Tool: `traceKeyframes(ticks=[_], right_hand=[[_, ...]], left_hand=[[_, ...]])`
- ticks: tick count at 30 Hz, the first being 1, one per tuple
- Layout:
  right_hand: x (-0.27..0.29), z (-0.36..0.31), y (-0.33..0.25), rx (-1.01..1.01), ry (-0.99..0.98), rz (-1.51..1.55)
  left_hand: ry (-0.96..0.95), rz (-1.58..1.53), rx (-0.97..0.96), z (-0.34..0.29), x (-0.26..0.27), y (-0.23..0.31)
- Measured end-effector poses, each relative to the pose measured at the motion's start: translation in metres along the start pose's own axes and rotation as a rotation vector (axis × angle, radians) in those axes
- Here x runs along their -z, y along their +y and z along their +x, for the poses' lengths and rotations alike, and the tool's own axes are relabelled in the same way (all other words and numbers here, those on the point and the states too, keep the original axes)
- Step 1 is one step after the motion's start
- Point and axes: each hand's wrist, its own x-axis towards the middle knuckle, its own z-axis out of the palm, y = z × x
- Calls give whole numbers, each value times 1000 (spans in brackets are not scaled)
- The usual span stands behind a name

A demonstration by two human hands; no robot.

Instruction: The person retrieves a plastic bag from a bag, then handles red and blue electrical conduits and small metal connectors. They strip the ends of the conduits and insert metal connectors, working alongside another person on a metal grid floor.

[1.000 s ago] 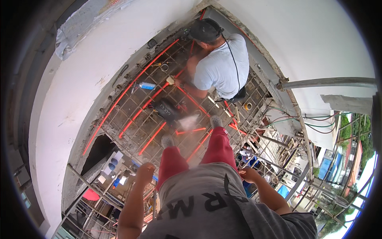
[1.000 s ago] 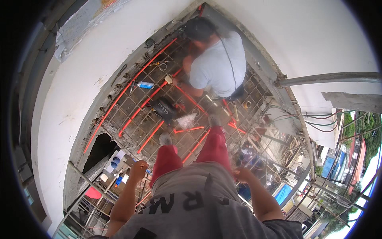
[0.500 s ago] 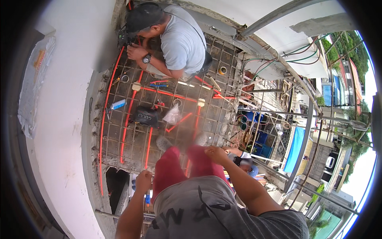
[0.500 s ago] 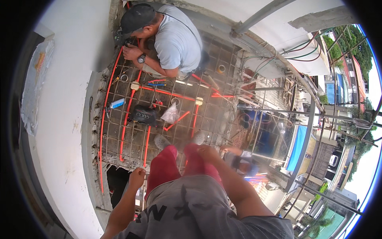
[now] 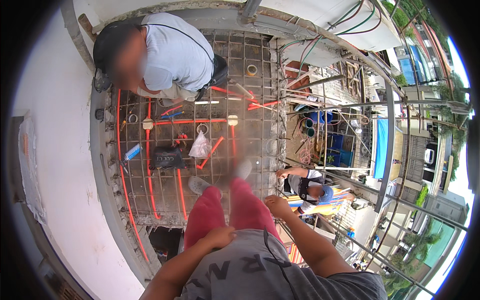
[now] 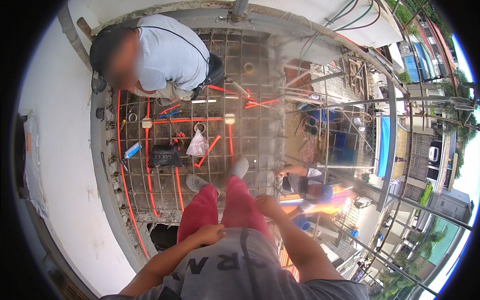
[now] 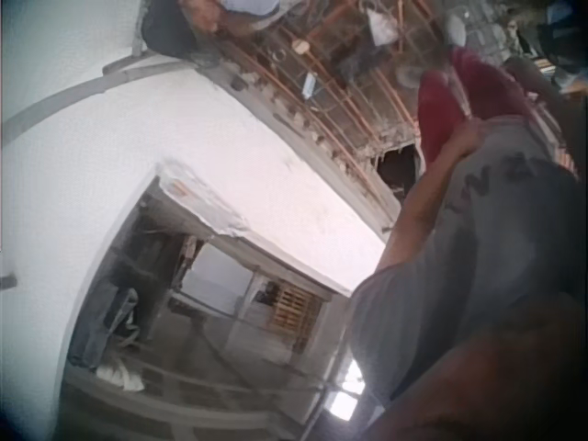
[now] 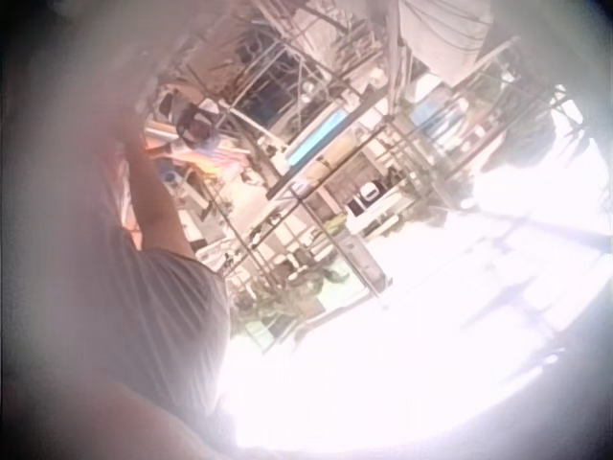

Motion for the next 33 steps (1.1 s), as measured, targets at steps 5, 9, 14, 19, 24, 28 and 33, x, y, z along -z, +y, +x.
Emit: traceKeyframes(ticks=[5, 9, 14, 19, 24, 28, 33], right_hand=[[71, 3, 38, 24, 45, -7], [104, 7, 44, 54, -23, -13], [132, 36, 21, 38, -31, 0], [98, 110, -8, 91, 138, -21], [-15, 169, -71, 103, 100, -76], [-109, 249, -151, 288, -43, -101], [-237, 429, -224, 388, -123, -233]], left_hand=[[35, 2, 33, 16, 30, 56], [102, -33, 43, 16, 32, 91], [105, -57, -13, 46, 43, 102], [131, -169, -32, 81, 109, 35], [242, -114, -163, 73, 163, -102], [226, -667, 81, 106, 202, -274], [927, -256, 457, 218, 256, -556]])
